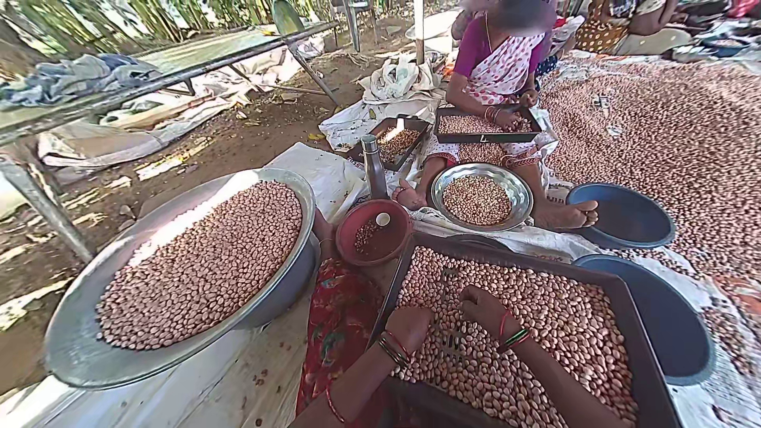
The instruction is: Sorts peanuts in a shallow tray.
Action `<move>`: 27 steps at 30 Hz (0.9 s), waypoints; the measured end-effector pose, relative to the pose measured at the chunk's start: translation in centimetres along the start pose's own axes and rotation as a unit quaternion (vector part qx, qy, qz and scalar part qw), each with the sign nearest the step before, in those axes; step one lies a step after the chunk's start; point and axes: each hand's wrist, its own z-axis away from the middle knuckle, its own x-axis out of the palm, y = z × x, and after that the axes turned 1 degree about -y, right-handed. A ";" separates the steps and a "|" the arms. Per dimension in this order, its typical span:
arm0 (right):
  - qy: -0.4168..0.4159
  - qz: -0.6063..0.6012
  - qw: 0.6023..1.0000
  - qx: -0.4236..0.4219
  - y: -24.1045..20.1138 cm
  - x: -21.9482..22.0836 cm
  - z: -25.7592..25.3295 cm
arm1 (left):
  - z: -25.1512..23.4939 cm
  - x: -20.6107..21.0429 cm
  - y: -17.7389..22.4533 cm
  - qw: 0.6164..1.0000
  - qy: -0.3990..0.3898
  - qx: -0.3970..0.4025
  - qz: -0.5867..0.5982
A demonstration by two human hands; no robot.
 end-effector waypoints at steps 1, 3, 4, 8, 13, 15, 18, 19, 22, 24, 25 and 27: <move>0.000 -0.002 1.000 -0.001 0.0 0.0 0.0 | -0.1 0.0 -0.2 1.000 0.003 0.006 0.004; -0.001 -0.007 1.000 0.001 0.2 0.2 -0.2 | -0.2 0.2 -0.4 1.000 0.017 0.005 0.007; -0.002 -0.007 1.000 0.003 0.3 0.2 -0.2 | -0.2 0.3 -0.4 1.000 0.022 0.002 0.008; 0.005 -0.008 1.000 -0.002 0.5 0.6 -0.4 | -0.3 0.6 0.3 1.000 0.013 -0.007 0.002; 0.031 -0.032 0.999 0.001 0.6 0.2 -0.3 | 0.5 -1.7 -1.0 0.972 0.162 -0.049 0.163; 0.050 -0.031 0.998 -0.005 0.1 0.0 -0.4 | 1.0 -3.8 -3.6 0.876 0.333 -0.048 0.346; 0.092 0.012 0.991 -0.092 -2.6 0.3 0.2 | 0.6 -5.2 -5.1 0.672 0.398 -0.010 0.625; 0.096 0.031 0.985 -0.142 -4.1 0.7 0.6 | 0.8 -4.9 -4.8 0.636 0.330 0.004 0.698; 0.062 0.132 0.960 -0.240 -8.2 1.9 0.3 | -0.1 -2.2 -3.2 0.567 0.145 0.006 0.811; 0.035 0.218 0.960 -0.172 -9.8 1.6 -2.7 | -0.6 -0.7 -2.3 0.505 0.120 0.010 0.855; 0.032 0.252 0.959 -0.129 -9.7 1.5 -5.0 | -0.8 -0.2 -2.0 0.483 0.124 0.012 0.867; 0.029 0.301 0.950 -0.078 -8.3 1.9 -8.8 | -1.0 0.5 -1.9 0.465 0.161 0.025 0.870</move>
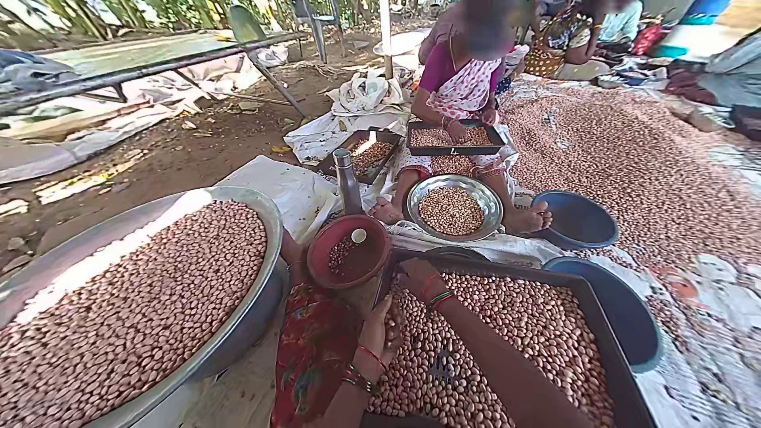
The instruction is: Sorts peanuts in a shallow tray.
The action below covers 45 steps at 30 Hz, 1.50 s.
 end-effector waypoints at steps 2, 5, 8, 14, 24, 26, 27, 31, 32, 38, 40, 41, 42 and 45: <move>-0.008 0.021 1.000 -0.019 0.3 2.5 -0.1 | 0.1 -0.4 -0.1 0.997 0.011 0.067 -0.022; -0.029 0.052 0.989 -0.137 1.6 5.7 3.9 | 0.1 -0.9 0.9 0.988 0.016 0.152 -0.038; -0.052 0.097 0.981 -0.162 5.4 5.0 7.9 | 0.0 -1.8 2.3 0.979 0.011 0.201 -0.023; -0.070 0.116 0.991 -0.017 7.3 0.2 8.8 | -0.2 -2.3 3.1 0.970 -0.007 0.209 -0.123; -0.216 0.153 0.925 -0.273 0.9 7.7 12.3 | 0.3 3.1 2.2 0.504 -0.074 -0.039 -0.860; -0.250 0.190 0.931 -0.188 3.2 5.9 13.2 | 0.3 3.5 1.7 0.483 -0.069 -0.060 -0.871; -0.243 0.201 0.940 -0.133 4.3 4.6 13.7 | 0.3 3.8 1.5 0.481 -0.068 -0.069 -0.871; -0.133 0.170 0.976 0.023 6.8 0.5 14.6 | 0.8 5.0 0.6 0.490 -0.048 -0.097 -0.865; -0.090 0.149 0.984 0.023 7.2 0.3 14.6 | 0.9 5.2 0.4 0.488 -0.045 -0.097 -0.866; -0.018 0.043 0.999 -0.019 6.4 0.3 12.3 | 1.8 5.4 4.5 0.547 0.057 0.015 -0.835; -0.025 0.033 0.999 -0.020 5.8 0.7 11.7 | 1.9 4.8 8.0 0.575 0.109 0.073 -0.808; -0.031 0.034 0.999 -0.020 5.7 0.9 11.6 | 1.7 4.3 8.9 0.575 0.087 0.087 -0.809; -0.036 0.032 0.999 -0.021 5.6 0.9 11.5 | 1.2 3.8 9.1 0.565 0.044 0.094 -0.818; -0.044 0.022 0.999 -0.022 5.8 1.3 11.2 | -0.2 3.9 6.4 0.482 -0.055 0.025 -0.874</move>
